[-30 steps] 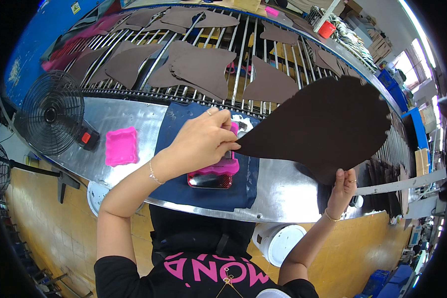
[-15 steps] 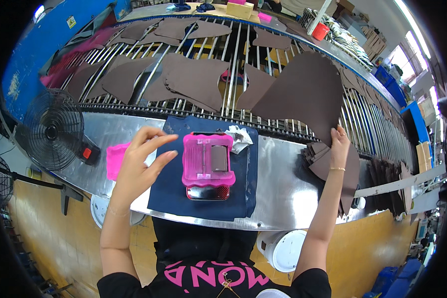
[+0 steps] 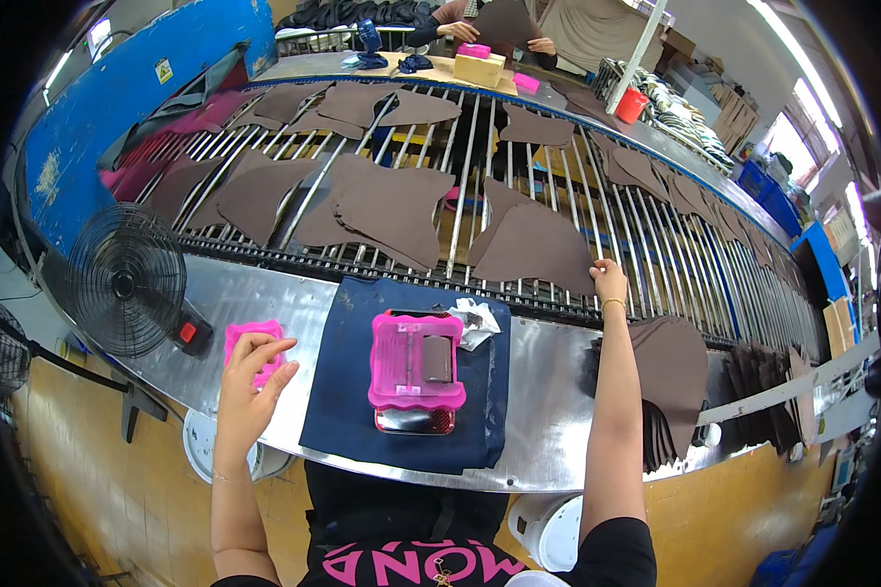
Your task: The person repeatedly picks up brown fabric pieces from a stack on the table and places them onto a moving conveyor belt. The person handles the pieces one at a time, maintaining a steady rhythm as the belt carries them away.
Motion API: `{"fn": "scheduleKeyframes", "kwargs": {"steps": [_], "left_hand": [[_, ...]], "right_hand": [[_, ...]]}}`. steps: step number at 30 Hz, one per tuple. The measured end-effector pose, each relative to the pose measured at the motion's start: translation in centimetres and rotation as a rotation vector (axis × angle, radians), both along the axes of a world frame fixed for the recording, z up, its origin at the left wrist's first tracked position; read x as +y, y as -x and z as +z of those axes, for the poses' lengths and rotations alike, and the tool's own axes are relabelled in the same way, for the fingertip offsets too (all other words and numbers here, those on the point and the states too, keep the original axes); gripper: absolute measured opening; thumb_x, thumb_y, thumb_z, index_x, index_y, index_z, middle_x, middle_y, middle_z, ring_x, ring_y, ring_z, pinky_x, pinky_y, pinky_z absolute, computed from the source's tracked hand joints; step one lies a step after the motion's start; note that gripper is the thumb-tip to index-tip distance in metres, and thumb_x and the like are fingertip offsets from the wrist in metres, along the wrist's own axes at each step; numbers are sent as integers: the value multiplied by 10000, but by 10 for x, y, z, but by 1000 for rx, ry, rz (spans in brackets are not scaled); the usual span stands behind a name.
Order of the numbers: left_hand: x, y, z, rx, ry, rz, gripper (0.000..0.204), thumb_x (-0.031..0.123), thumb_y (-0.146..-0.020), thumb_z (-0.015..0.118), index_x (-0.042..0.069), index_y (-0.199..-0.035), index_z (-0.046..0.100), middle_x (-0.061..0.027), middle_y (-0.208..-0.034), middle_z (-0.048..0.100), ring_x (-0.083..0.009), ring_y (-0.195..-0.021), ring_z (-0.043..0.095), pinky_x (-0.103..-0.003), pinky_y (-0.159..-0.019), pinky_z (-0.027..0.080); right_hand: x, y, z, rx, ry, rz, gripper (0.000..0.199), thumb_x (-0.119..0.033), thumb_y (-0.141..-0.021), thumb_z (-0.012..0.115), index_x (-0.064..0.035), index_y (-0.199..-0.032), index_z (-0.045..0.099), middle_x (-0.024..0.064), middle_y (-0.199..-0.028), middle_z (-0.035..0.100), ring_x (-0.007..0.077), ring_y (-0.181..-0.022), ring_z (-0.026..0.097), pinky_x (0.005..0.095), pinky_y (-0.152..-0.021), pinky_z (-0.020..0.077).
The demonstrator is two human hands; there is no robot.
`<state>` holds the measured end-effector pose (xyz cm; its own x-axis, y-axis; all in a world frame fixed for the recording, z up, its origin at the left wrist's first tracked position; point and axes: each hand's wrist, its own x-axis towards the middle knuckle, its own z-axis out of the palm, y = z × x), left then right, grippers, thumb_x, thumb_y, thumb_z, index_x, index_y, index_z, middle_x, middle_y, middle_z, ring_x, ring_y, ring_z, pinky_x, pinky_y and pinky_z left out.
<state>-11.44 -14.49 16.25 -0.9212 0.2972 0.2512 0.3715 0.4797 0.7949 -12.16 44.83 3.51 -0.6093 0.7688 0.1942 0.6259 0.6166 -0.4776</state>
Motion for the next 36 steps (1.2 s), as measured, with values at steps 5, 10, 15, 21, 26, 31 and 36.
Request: {"fn": "scheduleKeyframes", "kwargs": {"steps": [5,10,15,21,26,31,36], "left_hand": [[4,1,3,29,1,-14,242,112,-821,682,8,-1038,672,-82,-981,551,-214,-912,542,-304,-826,430],[-1,3,-9,9,-3,13,247,107,-817,681,6,-1042,670,-86,-977,557,-219,-913,552,-305,-827,430],[11,4,-20,-5,-114,-52,209,56,-850,627,8,-1050,664,-83,-911,570,-185,-814,559,-278,-730,437],[38,6,-19,10,-154,-192,180,54,-867,627,21,-1039,670,-60,-752,565,-155,-731,539,-268,-675,419],[42,0,-17,106,-114,-234,171,69,-862,640,17,-1022,676,-68,-750,570,-161,-730,543,-274,-674,421],[26,-2,-19,41,-119,-176,166,76,-862,645,12,-1011,680,-68,-766,578,-161,-719,544,-271,-664,425],[24,-1,-12,19,-120,-177,171,69,-860,643,13,-1017,683,-62,-785,587,-154,-733,554,-267,-671,433]], "right_hand": [[26,-32,27,213,-43,90,304,-224,-802,683,-46,-1048,667,128,-917,701,232,-858,669,334,-784,511],[-9,-149,76,336,-42,50,227,-163,-868,630,-29,-1049,662,124,-968,692,213,-877,661,320,-809,502],[-9,-296,38,50,-379,-336,363,-248,-852,669,-6,-1118,620,171,-1045,620,306,-962,591,387,-857,468],[-31,-371,2,16,-181,-585,516,-428,-835,692,30,-1071,660,213,-1039,619,317,-923,600,395,-840,472],[-22,-363,22,-158,-179,-609,531,-399,-781,741,26,-1084,646,200,-1020,632,335,-939,595,401,-852,472],[-37,-352,51,-335,-325,-434,524,-324,-826,691,24,-1197,567,209,-1050,635,345,-1009,586,431,-911,445],[-113,-292,120,70,-166,-430,282,-226,-977,510,-16,-1160,555,143,-797,619,199,-413,523,292,-316,401]]}}
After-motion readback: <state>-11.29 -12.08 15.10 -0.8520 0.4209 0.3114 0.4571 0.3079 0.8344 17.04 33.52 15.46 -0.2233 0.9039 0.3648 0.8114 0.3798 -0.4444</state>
